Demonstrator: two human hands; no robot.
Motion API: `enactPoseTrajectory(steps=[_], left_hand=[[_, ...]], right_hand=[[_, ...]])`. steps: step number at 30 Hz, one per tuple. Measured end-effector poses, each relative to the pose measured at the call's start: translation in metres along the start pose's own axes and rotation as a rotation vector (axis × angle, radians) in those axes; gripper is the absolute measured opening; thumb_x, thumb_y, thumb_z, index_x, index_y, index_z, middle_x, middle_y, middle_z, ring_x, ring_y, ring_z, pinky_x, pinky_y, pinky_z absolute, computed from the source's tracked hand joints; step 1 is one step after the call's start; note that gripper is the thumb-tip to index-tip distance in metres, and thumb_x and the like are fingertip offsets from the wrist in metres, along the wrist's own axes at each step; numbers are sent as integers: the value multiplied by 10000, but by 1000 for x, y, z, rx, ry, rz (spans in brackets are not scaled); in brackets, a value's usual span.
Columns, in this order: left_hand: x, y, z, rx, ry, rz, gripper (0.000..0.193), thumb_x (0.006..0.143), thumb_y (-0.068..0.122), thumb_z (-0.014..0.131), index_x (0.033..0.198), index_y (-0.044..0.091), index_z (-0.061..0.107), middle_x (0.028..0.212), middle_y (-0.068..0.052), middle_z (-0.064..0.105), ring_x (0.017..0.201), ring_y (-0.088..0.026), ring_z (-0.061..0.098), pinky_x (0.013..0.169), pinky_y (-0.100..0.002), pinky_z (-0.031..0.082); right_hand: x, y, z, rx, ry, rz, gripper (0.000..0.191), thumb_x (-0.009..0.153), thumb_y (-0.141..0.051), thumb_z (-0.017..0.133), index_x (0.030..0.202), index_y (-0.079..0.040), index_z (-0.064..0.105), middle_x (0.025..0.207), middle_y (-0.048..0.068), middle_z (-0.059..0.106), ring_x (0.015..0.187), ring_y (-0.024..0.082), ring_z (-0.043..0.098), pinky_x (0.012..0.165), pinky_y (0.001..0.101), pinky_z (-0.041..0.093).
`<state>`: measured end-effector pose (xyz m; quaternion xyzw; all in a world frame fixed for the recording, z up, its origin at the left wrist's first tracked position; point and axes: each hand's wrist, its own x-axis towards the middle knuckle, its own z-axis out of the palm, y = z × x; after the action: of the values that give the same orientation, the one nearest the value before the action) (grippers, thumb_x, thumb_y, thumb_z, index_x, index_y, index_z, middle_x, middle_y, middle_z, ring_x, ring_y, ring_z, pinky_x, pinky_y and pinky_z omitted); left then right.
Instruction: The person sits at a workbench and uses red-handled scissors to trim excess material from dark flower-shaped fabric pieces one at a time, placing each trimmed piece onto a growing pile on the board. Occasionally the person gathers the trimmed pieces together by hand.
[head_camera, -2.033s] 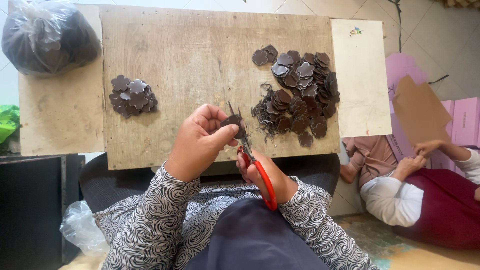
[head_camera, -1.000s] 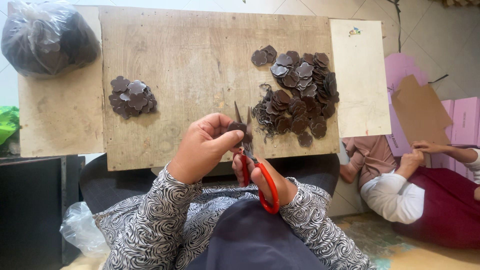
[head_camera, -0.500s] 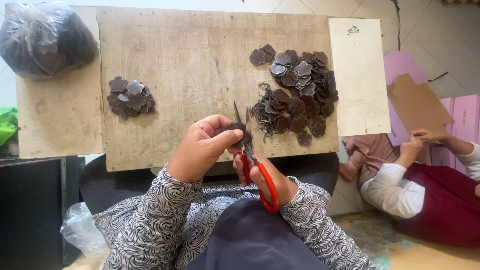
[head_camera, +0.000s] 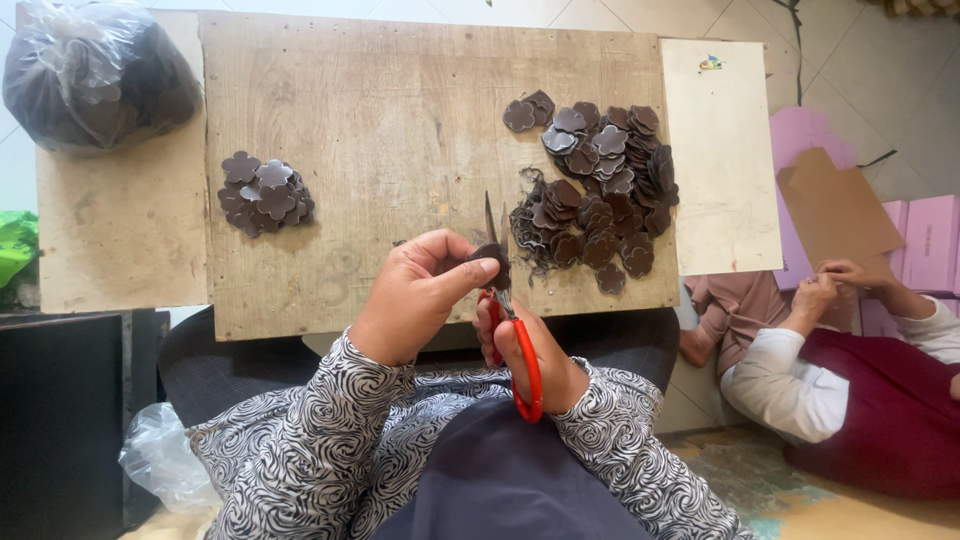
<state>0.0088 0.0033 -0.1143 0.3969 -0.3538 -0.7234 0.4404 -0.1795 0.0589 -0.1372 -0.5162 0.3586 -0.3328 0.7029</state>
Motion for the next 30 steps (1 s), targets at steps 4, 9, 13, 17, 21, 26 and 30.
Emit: enactPoseTrajectory(steps=[4,9,13,17,21,26,30], left_hand=[[1,-3,0,-23,5,3,98,925,83,743,944,7,684,915,-56,746,833,-90,674,746,-240,547],[2,-3,1,-74,-6,9,89,926,70,739,947,9,677,926,-65,746,854,-97,681,771,-247,554],[1,-1,0,-63,0,9,91,929,69,738,951,8,675,929,-62,744,862,-94,677,779,-248,552],[0,2,-1,8,6,15,104,938,90,729,962,1,681,930,-55,750,865,-90,677,790,-246,549],[0,3,-2,35,11,13,116,955,107,706,987,-2,685,938,-40,742,872,-78,663,795,-239,540],[-1,4,-3,57,18,21,112,951,106,697,994,3,688,926,-33,741,855,-70,661,777,-229,537],[-2,5,-5,121,30,23,117,953,118,703,995,9,692,895,-12,725,790,-41,609,685,-206,485]], right_hand=[[1,-1,2,-32,44,2,638,1001,-696,458,1063,-62,493,841,2,447,714,97,440,627,253,413],[1,-5,1,-44,61,-11,648,991,-715,459,1012,-68,485,822,-6,431,691,89,430,601,245,405],[1,-6,0,-57,53,-14,643,990,-714,451,999,-72,475,822,-14,426,678,86,423,589,239,398],[0,-5,-1,-23,35,-11,616,1008,-687,460,1001,-71,474,814,-18,408,682,87,409,595,241,396],[-1,-4,-5,-23,19,10,600,1011,-670,455,1016,-71,488,822,-23,409,696,83,414,603,237,404],[-1,-2,-7,-9,9,17,599,1018,-661,467,995,-63,498,825,-16,426,685,84,417,602,237,403],[-2,-3,-8,12,-13,20,602,1032,-658,482,993,-58,494,834,-15,419,699,84,408,611,240,395]])
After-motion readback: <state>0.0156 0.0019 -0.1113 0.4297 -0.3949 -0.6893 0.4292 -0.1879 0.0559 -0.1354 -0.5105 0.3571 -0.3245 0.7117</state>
